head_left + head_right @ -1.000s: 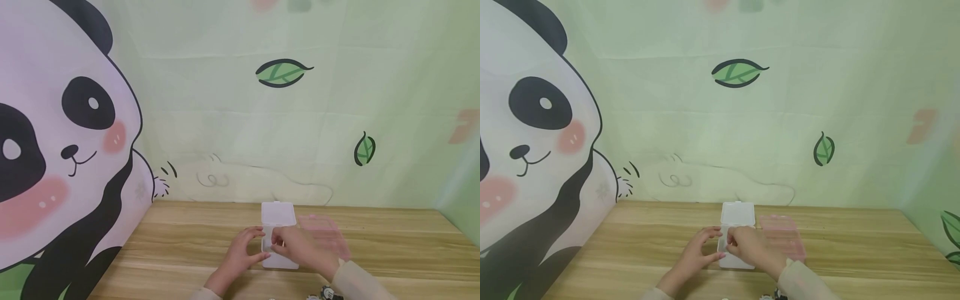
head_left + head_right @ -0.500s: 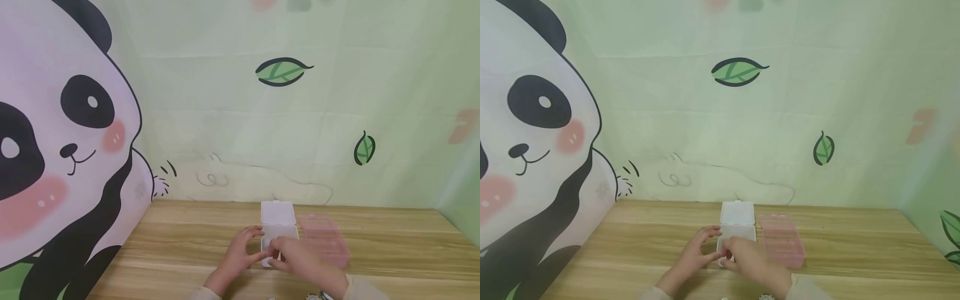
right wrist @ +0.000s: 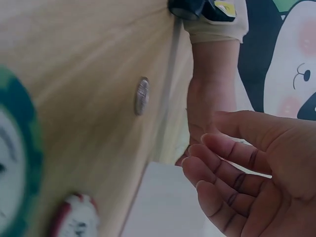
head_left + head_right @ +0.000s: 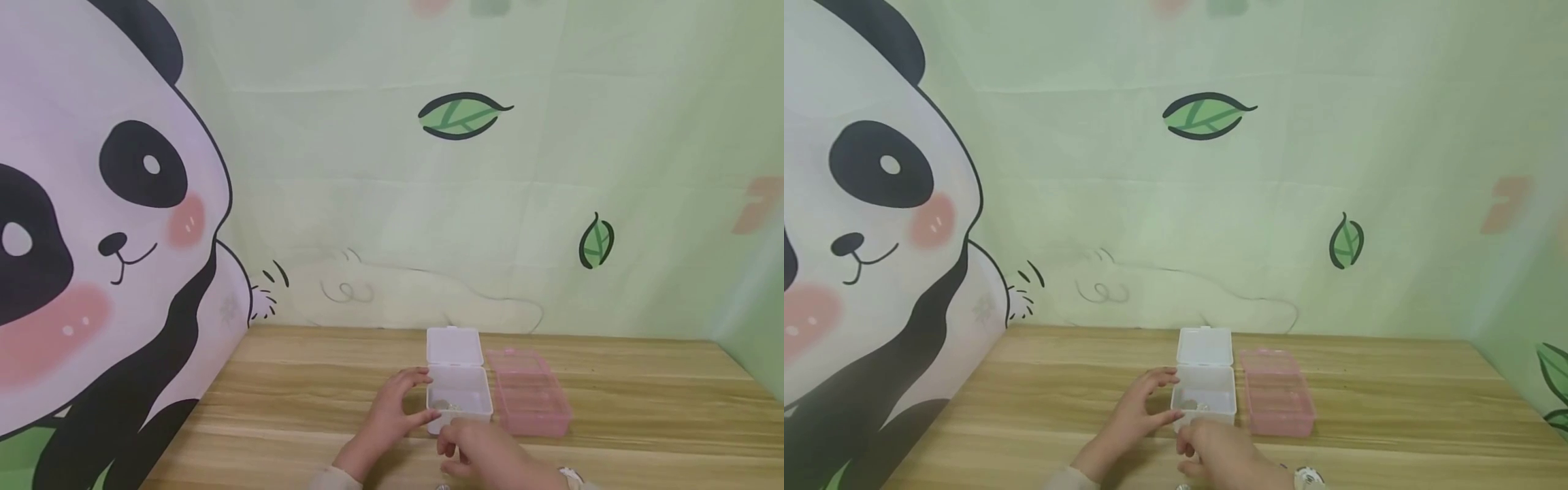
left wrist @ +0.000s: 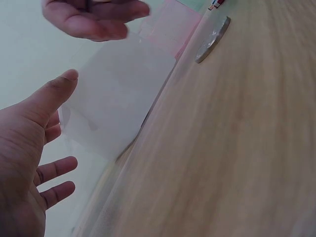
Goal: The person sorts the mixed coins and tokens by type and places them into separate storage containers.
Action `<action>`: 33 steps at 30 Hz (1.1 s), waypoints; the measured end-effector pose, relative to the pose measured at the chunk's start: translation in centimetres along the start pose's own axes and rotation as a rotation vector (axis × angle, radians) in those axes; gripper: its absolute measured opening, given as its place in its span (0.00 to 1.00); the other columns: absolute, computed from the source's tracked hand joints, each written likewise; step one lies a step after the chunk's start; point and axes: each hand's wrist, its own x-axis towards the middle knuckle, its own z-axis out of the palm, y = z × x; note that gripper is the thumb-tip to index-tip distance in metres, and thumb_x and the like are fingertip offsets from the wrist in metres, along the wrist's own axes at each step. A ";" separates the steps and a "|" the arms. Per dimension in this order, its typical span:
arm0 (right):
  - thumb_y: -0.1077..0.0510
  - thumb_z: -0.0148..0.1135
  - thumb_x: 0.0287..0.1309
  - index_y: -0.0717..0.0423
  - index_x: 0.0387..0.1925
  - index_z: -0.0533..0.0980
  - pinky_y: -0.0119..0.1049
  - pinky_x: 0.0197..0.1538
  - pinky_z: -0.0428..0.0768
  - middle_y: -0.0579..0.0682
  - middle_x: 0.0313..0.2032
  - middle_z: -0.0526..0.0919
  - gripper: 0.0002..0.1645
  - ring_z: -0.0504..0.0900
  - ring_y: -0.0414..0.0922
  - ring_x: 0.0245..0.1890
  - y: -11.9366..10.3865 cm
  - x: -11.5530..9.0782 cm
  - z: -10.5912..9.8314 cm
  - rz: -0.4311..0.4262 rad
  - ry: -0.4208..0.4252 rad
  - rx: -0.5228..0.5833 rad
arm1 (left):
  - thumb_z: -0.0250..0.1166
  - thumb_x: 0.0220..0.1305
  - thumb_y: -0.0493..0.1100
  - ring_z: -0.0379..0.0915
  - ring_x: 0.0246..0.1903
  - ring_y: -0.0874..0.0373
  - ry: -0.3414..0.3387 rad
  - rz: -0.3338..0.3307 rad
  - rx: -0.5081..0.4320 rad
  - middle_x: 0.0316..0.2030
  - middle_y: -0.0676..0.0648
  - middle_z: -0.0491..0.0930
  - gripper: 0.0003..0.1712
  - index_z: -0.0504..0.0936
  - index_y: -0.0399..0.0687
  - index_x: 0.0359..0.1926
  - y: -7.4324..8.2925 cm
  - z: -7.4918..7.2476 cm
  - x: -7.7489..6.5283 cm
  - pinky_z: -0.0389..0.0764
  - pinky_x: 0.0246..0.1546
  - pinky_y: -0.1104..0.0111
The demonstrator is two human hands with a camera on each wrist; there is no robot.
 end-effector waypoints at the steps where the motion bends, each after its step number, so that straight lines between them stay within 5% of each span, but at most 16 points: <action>1: 0.56 0.68 0.53 0.52 0.32 0.79 0.22 0.27 0.71 0.38 0.29 0.80 0.06 0.70 0.26 0.23 0.0 -0.1 0.2 -0.005 -0.007 0.006 | 0.73 0.52 0.50 0.71 0.61 0.50 -0.004 -0.006 -0.005 0.59 0.48 0.77 0.26 0.78 0.49 0.51 0.0 0.0 0.0 0.71 0.63 0.53; 22: 0.51 0.70 0.46 0.49 0.29 0.81 0.24 0.30 0.75 0.38 0.25 0.76 0.09 0.71 0.28 0.25 0.8 -0.2 3.0 0.012 -0.142 -0.100 | 0.73 0.52 0.51 0.68 0.64 0.50 -0.040 -0.037 -0.074 0.61 0.49 0.75 0.28 0.78 0.46 0.53 0.1 -0.1 0.0 0.69 0.65 0.53; 33: 0.52 0.68 0.48 0.50 0.26 0.80 0.22 0.27 0.70 0.38 0.24 0.72 0.07 0.66 0.28 0.23 0.8 0.2 3.7 -0.017 -0.132 -0.146 | 0.73 0.52 0.50 0.68 0.63 0.50 -0.029 -0.028 -0.061 0.61 0.49 0.75 0.27 0.78 0.47 0.52 0.0 -0.1 0.0 0.69 0.65 0.53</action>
